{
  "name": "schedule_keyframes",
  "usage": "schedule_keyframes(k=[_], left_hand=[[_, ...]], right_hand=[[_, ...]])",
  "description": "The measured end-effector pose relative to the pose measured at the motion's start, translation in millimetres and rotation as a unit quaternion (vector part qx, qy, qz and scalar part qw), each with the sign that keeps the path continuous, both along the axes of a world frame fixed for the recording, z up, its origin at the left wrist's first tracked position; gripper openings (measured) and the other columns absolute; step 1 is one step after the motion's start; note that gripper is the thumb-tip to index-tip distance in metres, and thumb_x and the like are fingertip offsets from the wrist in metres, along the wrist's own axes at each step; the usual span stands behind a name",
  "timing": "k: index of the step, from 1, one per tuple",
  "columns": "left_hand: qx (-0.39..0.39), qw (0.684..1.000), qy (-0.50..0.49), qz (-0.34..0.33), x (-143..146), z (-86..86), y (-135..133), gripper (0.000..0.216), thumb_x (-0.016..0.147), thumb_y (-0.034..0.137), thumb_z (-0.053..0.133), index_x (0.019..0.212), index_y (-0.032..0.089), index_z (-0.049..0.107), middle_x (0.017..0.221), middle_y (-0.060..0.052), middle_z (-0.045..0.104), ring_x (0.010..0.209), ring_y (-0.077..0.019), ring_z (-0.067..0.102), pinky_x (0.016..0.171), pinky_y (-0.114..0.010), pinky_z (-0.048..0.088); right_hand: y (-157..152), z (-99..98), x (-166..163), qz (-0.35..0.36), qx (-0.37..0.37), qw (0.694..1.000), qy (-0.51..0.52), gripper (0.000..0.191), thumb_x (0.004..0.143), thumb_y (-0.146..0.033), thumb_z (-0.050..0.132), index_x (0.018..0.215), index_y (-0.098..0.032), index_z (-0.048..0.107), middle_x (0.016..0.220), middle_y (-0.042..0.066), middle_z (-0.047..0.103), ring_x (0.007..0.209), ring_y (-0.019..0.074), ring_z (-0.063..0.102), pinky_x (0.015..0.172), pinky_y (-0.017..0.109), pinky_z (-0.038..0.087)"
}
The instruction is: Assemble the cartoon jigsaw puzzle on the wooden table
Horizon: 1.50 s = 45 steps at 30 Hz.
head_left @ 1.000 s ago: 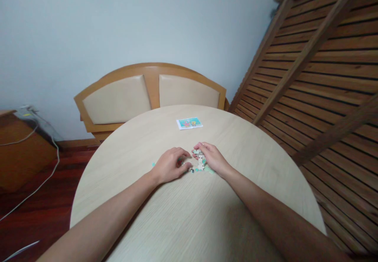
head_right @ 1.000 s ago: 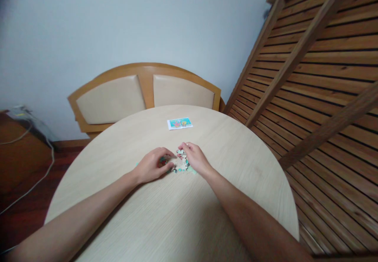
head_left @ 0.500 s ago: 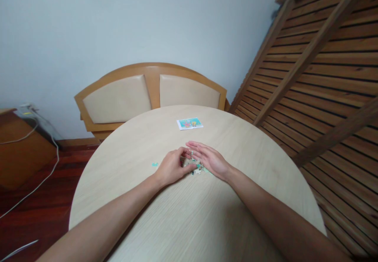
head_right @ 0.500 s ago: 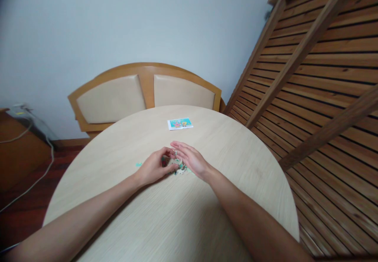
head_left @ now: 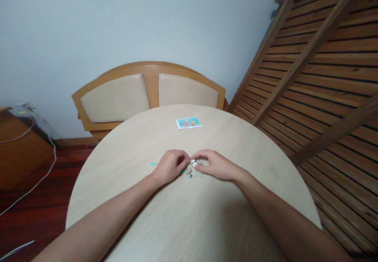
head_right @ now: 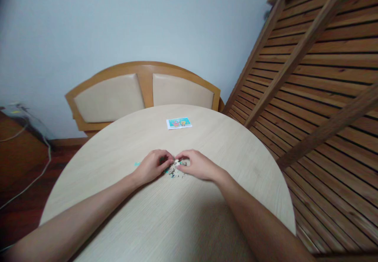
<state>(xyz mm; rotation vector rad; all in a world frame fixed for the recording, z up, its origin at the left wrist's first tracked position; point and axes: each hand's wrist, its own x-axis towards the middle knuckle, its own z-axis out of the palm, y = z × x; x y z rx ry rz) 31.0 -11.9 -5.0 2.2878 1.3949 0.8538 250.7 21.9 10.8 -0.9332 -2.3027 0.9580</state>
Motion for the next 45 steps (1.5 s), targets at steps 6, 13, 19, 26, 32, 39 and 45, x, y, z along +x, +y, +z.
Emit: schedule_keyframes(k=[6, 13, 19, 26, 32, 39, 45], left_hand=[[-0.014, 0.999, -0.029, 0.000, 0.0, 1.9, -3.7, 0.014, 0.092, 0.029, 0.061, 0.092, 0.018, 0.071, 0.084, -0.004, 0.073, 0.077, -0.0191, 0.065, 0.077, -0.030, 0.046], [-0.005, 1.000, -0.018, -0.005, -0.5, 4.7, -3.9, 0.023, 0.088, 0.036, 0.069, 0.103, 0.019, 0.071, 0.097, -0.006, 0.074, 0.090, -0.0234, 0.067, 0.087, -0.036, 0.049], [0.019, 0.996, 0.066, -0.063, -40.2, 13.1, -3.1, 0.038, 0.087, 0.036, 0.069, 0.120, 0.019, 0.065, 0.123, -0.011, 0.065, 0.113, -0.0271, 0.060, 0.102, -0.042, 0.047], [-0.021, 0.987, 0.133, -0.087, -57.6, 15.5, -0.9, 0.039, 0.088, 0.032, 0.066, 0.124, 0.017, 0.065, 0.119, -0.012, 0.066, 0.111, -0.0272, 0.061, 0.100, -0.041, 0.049], [-0.011, 0.991, 0.115, -0.063, -40.7, 15.4, -1.5, 0.021, 0.096, 0.029, 0.056, 0.109, 0.021, 0.071, 0.103, -0.008, 0.071, 0.096, -0.0218, 0.064, 0.087, -0.033, 0.050], [-0.089, 0.996, 0.027, -0.004, -37.5, 17.3, -3.2, 0.032, 0.098, 0.042, 0.051, 0.088, 0.017, 0.068, 0.074, -0.003, 0.067, 0.065, -0.0158, 0.057, 0.061, -0.027, 0.040], [-0.096, 0.995, -0.027, 0.009, -33.9, 15.1, -4.3, 0.035, 0.099, 0.043, 0.048, 0.087, 0.016, 0.066, 0.063, 0.000, 0.060, 0.056, -0.0126, 0.047, 0.054, -0.026, 0.030]], right_hand=[[3.1, -3.7, -5.4, -0.037, -0.065, 0.993, 0.087, 0.015, 0.082, -0.030, 0.071, 0.090, -0.017, 0.070, 0.083, 0.004, 0.072, 0.077, 0.0176, 0.066, 0.071, 0.028, 0.051], [4.2, -1.2, -8.3, -0.064, -0.081, 0.984, 0.147, 0.023, 0.082, -0.037, 0.072, 0.092, -0.017, 0.066, 0.084, 0.004, 0.071, 0.077, 0.0167, 0.065, 0.072, 0.029, 0.051], [6.7, 8.0, 17.3, 0.001, 0.061, 0.996, -0.062, 0.039, 0.080, -0.043, 0.077, 0.111, -0.019, 0.074, 0.110, 0.010, 0.072, 0.100, 0.0250, 0.066, 0.092, 0.038, 0.049], [11.5, 8.6, 28.1, 0.044, 0.062, 0.991, -0.114, 0.034, 0.080, -0.036, 0.078, 0.111, -0.021, 0.077, 0.105, 0.008, 0.073, 0.096, 0.0240, 0.067, 0.086, 0.033, 0.050], [8.3, 9.7, 18.2, -0.003, 0.038, 0.993, -0.110, 0.021, 0.092, -0.033, 0.064, 0.094, -0.019, 0.080, 0.085, 0.005, 0.077, 0.075, 0.0192, 0.067, 0.069, 0.028, 0.046], [6.3, 15.8, 18.3, -0.026, 0.015, 0.998, -0.049, 0.026, 0.095, -0.036, 0.059, 0.104, -0.018, 0.076, 0.093, 0.006, 0.077, 0.080, 0.0185, 0.068, 0.073, 0.028, 0.047], [5.9, 12.9, 18.1, -0.027, 0.003, 0.999, -0.035, 0.027, 0.096, -0.034, 0.057, 0.110, -0.016, 0.072, 0.089, 0.006, 0.075, 0.076, 0.0169, 0.065, 0.069, 0.027, 0.045]])
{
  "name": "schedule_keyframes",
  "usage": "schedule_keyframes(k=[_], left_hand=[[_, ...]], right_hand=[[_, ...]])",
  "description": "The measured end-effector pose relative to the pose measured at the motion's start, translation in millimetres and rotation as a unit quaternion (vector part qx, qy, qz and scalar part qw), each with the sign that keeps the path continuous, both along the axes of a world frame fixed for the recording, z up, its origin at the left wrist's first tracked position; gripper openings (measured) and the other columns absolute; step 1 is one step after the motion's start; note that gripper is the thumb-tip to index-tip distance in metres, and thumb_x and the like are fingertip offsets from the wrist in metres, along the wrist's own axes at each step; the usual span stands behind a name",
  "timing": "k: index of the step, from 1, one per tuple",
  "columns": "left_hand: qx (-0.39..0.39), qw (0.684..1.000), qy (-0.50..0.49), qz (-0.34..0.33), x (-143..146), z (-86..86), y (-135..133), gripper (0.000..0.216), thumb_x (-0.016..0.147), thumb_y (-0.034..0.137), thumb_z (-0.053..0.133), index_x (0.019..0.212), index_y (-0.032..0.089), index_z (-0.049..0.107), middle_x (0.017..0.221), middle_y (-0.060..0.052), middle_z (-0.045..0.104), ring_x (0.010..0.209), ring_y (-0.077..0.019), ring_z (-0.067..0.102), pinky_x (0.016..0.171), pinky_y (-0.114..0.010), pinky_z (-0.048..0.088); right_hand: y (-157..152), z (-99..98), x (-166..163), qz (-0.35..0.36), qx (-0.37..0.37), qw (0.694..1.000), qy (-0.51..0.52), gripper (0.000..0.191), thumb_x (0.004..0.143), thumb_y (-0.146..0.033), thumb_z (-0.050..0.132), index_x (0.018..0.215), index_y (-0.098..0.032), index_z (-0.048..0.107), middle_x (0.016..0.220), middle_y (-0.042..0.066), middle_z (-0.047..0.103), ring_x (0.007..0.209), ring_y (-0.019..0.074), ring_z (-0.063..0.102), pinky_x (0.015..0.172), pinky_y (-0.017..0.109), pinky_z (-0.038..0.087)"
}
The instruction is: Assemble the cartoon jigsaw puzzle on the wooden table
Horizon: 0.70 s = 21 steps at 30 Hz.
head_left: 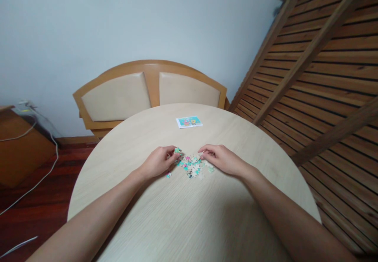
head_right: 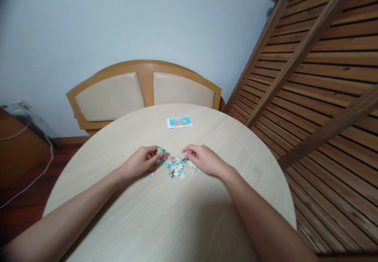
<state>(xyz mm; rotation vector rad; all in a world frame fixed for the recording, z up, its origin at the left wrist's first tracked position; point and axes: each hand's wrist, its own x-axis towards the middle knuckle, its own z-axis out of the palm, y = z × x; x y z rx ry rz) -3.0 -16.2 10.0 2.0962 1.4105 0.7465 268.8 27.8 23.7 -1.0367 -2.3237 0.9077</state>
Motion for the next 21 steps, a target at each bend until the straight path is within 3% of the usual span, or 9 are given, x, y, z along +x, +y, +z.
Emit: schedule_keyframes(k=[6, 10, 13, 15, 18, 21], left_hand=[[0.004, 1.000, 0.011, -0.017, -1.4, 3.1, -0.8, 0.038, 0.100, 0.044, 0.045, 0.078, 0.018, 0.062, 0.062, 0.000, 0.058, 0.056, -0.0131, 0.048, 0.055, -0.026, 0.032], [0.021, 0.999, 0.025, -0.019, -2.5, 4.2, 0.1, 0.040, 0.100, 0.044, 0.044, 0.073, 0.018, 0.058, 0.063, 0.000, 0.057, 0.058, -0.0134, 0.049, 0.056, -0.025, 0.036], [0.023, 0.999, 0.029, -0.025, -3.4, 2.5, 1.3, 0.039, 0.100, 0.042, 0.045, 0.076, 0.017, 0.063, 0.067, -0.002, 0.062, 0.061, -0.0141, 0.053, 0.060, -0.025, 0.040], [0.012, 0.999, 0.016, -0.031, -4.2, 0.7, 2.1, 0.036, 0.098, 0.042, 0.047, 0.088, 0.016, 0.070, 0.076, -0.004, 0.069, 0.065, -0.0151, 0.057, 0.064, -0.026, 0.043], [-0.005, 1.000, -0.004, -0.022, -5.7, -1.0, 3.1, 0.035, 0.097, 0.041, 0.050, 0.110, 0.017, 0.071, 0.089, -0.006, 0.075, 0.070, -0.0167, 0.063, 0.068, -0.027, 0.047], [-0.001, 1.000, -0.001, -0.014, -7.3, -0.8, 3.9, 0.035, 0.097, 0.040, 0.051, 0.113, 0.017, 0.071, 0.094, -0.007, 0.076, 0.076, -0.0183, 0.066, 0.073, -0.028, 0.049]], right_hand=[[1.5, -2.5, -0.2, 0.030, 0.027, 0.999, -0.007, 0.027, 0.098, -0.033, 0.055, 0.111, -0.020, 0.074, 0.095, 0.006, 0.076, 0.079, 0.0180, 0.066, 0.072, 0.029, 0.049], [-2.8, -4.6, -5.8, 0.069, 0.115, 0.991, -0.012, 0.028, 0.095, -0.036, 0.062, 0.115, -0.021, 0.074, 0.111, 0.009, 0.073, 0.103, 0.0229, 0.065, 0.095, 0.036, 0.049], [-10.2, -11.8, -15.7, 0.081, 0.147, 0.985, -0.026, 0.055, 0.086, -0.048, 0.073, 0.134, -0.023, 0.064, 0.135, 0.013, 0.063, 0.126, 0.0290, 0.055, 0.110, 0.044, 0.041], [-14.4, -18.2, -23.3, 0.089, 0.149, 0.984, -0.044, 0.068, 0.082, -0.051, 0.076, 0.142, -0.024, 0.058, 0.146, 0.014, 0.056, 0.134, 0.0318, 0.049, 0.114, 0.048, 0.038], [-16.3, -24.5, -31.6, 0.111, 0.159, 0.980, -0.048, 0.048, 0.091, -0.041, 0.069, 0.136, -0.026, 0.062, 0.135, 0.009, 0.065, 0.126, 0.0276, 0.056, 0.110, 0.044, 0.041], [-13.4, -24.7, -33.4, 0.095, 0.165, 0.981, -0.038, 0.027, 0.097, -0.031, 0.061, 0.121, -0.024, 0.071, 0.117, 0.007, 0.073, 0.112, 0.0238, 0.063, 0.102, 0.039, 0.046]])
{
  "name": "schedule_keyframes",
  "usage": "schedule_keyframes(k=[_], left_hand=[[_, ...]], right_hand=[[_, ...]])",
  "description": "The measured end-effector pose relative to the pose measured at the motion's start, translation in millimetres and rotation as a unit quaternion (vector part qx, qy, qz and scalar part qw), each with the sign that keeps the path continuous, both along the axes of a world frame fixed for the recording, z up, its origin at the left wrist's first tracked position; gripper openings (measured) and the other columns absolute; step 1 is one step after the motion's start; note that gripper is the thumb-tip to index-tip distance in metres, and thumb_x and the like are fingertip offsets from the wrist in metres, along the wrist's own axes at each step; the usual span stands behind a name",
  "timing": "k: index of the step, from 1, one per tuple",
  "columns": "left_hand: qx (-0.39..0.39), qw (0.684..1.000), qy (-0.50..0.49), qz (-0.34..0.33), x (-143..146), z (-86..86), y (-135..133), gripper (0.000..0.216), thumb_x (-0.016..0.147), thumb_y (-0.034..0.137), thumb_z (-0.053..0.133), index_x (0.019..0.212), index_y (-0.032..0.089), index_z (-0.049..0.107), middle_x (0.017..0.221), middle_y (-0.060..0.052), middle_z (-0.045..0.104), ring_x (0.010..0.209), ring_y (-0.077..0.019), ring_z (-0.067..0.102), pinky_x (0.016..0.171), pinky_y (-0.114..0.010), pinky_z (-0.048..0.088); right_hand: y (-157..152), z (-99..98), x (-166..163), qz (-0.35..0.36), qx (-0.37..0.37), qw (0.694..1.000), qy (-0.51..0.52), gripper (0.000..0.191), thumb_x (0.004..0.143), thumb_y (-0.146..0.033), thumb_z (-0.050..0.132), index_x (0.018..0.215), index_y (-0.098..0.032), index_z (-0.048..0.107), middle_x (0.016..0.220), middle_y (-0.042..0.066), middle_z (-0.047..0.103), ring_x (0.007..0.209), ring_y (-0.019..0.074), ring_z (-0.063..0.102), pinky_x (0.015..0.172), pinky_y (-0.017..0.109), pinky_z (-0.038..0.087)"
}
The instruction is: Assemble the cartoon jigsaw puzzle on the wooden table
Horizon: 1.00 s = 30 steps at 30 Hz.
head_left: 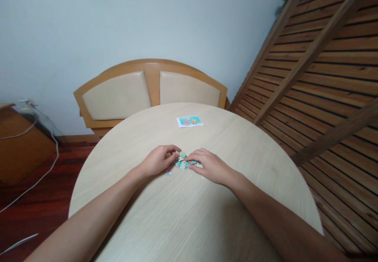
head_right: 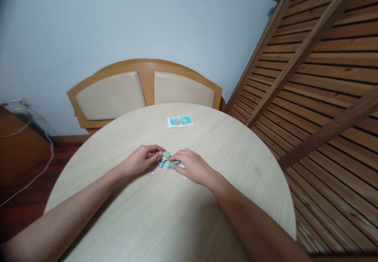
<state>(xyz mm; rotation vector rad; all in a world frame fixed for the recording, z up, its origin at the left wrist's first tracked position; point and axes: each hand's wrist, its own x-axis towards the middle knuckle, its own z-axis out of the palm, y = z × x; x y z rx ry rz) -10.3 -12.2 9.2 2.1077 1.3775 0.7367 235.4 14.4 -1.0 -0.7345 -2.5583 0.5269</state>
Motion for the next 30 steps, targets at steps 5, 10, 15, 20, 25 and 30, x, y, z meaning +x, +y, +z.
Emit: schedule_keyframes(k=[5, 10, 15, 20, 25, 30], left_hand=[[0.005, 1.000, 0.011, -0.009, -3.5, 1.3, 0.7, 0.031, 0.097, 0.037, 0.051, 0.109, 0.019, 0.073, 0.100, -0.007, 0.076, 0.085, -0.0197, 0.068, 0.080, -0.030, 0.051], [0.001, 1.000, 0.006, -0.011, -5.4, -0.1, 0.7, 0.028, 0.095, 0.035, 0.054, 0.108, 0.019, 0.073, 0.099, -0.007, 0.076, 0.084, -0.0194, 0.068, 0.080, -0.030, 0.052], [0.016, 1.000, 0.004, -0.017, -5.2, -0.6, 0.8, 0.026, 0.094, 0.035, 0.057, 0.106, 0.019, 0.073, 0.100, -0.007, 0.076, 0.085, -0.0201, 0.067, 0.082, -0.031, 0.051], [0.003, 1.000, 0.010, -0.005, -6.7, -1.5, 0.6, 0.025, 0.095, 0.036, 0.055, 0.101, 0.018, 0.071, 0.084, -0.004, 0.075, 0.071, -0.0162, 0.064, 0.069, -0.026, 0.048], [0.006, 1.000, 0.002, 0.000, -5.4, 1.2, -0.3, 0.030, 0.098, 0.038, 0.050, 0.103, 0.017, 0.071, 0.086, -0.005, 0.074, 0.070, -0.0153, 0.062, 0.066, -0.025, 0.046], [-0.034, 0.997, -0.072, 0.013, 3.0, 1.2, -2.3, 0.028, 0.097, 0.039, 0.051, 0.102, 0.015, 0.065, 0.077, -0.004, 0.070, 0.056, -0.0111, 0.055, 0.053, -0.022, 0.040]], right_hand=[[4.7, 3.1, 3.8, -0.064, -0.045, 0.996, 0.032, 0.020, 0.094, -0.023, 0.062, 0.109, -0.023, 0.074, 0.110, 0.007, 0.076, 0.102, 0.0229, 0.070, 0.093, 0.035, 0.050], [5.8, -0.3, 3.7, -0.099, -0.115, 0.984, 0.098, 0.023, 0.095, -0.025, 0.058, 0.115, -0.021, 0.069, 0.114, 0.006, 0.076, 0.102, 0.0210, 0.070, 0.090, 0.033, 0.051], [7.5, -5.2, 1.7, -0.114, -0.187, 0.965, 0.145, 0.027, 0.095, -0.024, 0.054, 0.119, -0.020, 0.065, 0.112, 0.006, 0.074, 0.090, 0.0185, 0.071, 0.080, 0.031, 0.055], [6.7, -2.9, 1.1, -0.103, -0.232, 0.952, 0.170, 0.022, 0.094, -0.025, 0.054, 0.110, -0.019, 0.067, 0.103, 0.006, 0.074, 0.089, 0.0181, 0.070, 0.080, 0.031, 0.055], [5.9, 1.2, 1.9, -0.103, -0.221, 0.954, 0.175, 0.020, 0.093, -0.029, 0.056, 0.105, -0.018, 0.067, 0.101, 0.006, 0.073, 0.089, 0.0177, 0.068, 0.078, 0.029, 0.053], [2.1, 3.4, -1.5, -0.107, -0.180, 0.964, 0.162, 0.017, 0.091, -0.030, 0.061, 0.101, -0.018, 0.068, 0.099, 0.006, 0.074, 0.091, 0.0184, 0.068, 0.080, 0.030, 0.052]])
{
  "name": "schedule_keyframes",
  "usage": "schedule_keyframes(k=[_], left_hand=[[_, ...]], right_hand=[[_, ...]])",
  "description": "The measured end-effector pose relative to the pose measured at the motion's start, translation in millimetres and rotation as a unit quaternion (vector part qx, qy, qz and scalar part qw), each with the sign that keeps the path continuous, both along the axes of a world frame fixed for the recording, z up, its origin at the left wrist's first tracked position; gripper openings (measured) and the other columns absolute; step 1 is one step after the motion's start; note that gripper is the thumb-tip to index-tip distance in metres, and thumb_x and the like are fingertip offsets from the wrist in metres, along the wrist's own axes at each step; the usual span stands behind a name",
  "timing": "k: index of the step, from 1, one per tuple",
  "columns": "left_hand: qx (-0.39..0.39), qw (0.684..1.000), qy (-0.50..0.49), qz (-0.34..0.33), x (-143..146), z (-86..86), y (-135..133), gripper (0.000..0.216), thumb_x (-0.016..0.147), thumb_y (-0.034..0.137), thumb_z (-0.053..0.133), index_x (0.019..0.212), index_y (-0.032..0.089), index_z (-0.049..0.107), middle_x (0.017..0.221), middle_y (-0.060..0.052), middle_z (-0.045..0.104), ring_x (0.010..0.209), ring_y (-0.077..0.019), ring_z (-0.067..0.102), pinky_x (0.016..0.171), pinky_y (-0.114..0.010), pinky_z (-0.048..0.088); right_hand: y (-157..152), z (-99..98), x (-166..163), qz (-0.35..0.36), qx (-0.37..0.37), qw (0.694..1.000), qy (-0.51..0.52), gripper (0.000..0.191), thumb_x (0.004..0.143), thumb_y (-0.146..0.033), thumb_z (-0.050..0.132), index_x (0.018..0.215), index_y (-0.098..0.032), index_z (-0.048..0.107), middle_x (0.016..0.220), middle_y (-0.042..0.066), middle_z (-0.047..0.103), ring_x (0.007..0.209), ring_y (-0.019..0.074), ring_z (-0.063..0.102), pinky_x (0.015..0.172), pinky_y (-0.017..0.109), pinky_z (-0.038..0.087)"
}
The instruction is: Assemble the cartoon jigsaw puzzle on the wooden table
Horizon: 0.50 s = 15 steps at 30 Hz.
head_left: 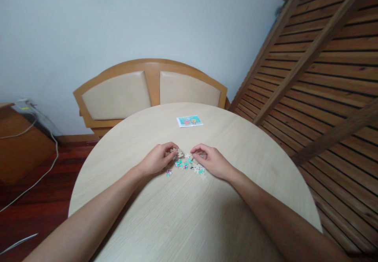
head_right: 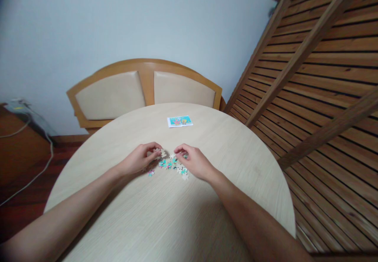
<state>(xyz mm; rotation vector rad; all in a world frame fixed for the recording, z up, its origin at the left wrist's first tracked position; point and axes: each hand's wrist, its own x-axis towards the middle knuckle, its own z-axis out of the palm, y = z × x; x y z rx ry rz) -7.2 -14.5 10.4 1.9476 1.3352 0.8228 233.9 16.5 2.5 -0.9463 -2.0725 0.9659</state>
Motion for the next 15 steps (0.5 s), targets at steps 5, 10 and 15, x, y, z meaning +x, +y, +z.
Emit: schedule_keyframes(k=[5, 10, 15], left_hand=[[-0.028, 0.996, -0.084, -0.008, 13.7, -3.1, -3.5, 0.025, 0.095, 0.041, 0.055, 0.102, 0.018, 0.058, 0.068, 0.000, 0.064, 0.050, -0.0101, 0.053, 0.047, -0.020, 0.038], [-0.069, 0.990, -0.126, -0.011, 20.4, -3.0, -7.0, 0.031, 0.094, 0.047, 0.057, 0.096, 0.017, 0.057, 0.063, 0.003, 0.058, 0.043, -0.0080, 0.046, 0.041, -0.019, 0.032], [-0.131, 0.973, -0.190, -0.030, 19.5, -6.1, -5.9, 0.039, 0.090, 0.054, 0.063, 0.092, 0.016, 0.059, 0.053, 0.006, 0.048, 0.040, -0.0074, 0.040, 0.038, -0.018, 0.029]], right_hand=[[-8.6, -2.0, -10.8, -0.002, -0.005, 1.000, 0.020, 0.024, 0.086, -0.036, 0.072, 0.104, -0.020, 0.070, 0.097, 0.005, 0.075, 0.093, 0.0189, 0.069, 0.086, 0.031, 0.053], [-9.9, -1.6, -15.0, -0.017, 0.028, 0.999, 0.015, 0.016, 0.090, -0.035, 0.068, 0.094, -0.020, 0.073, 0.089, 0.004, 0.076, 0.084, 0.0188, 0.070, 0.081, 0.030, 0.053], [-8.3, 3.8, -11.1, 0.004, 0.052, 0.999, 0.005, 0.015, 0.090, -0.033, 0.069, 0.090, -0.020, 0.076, 0.090, 0.004, 0.077, 0.087, 0.0188, 0.069, 0.083, 0.030, 0.051]])
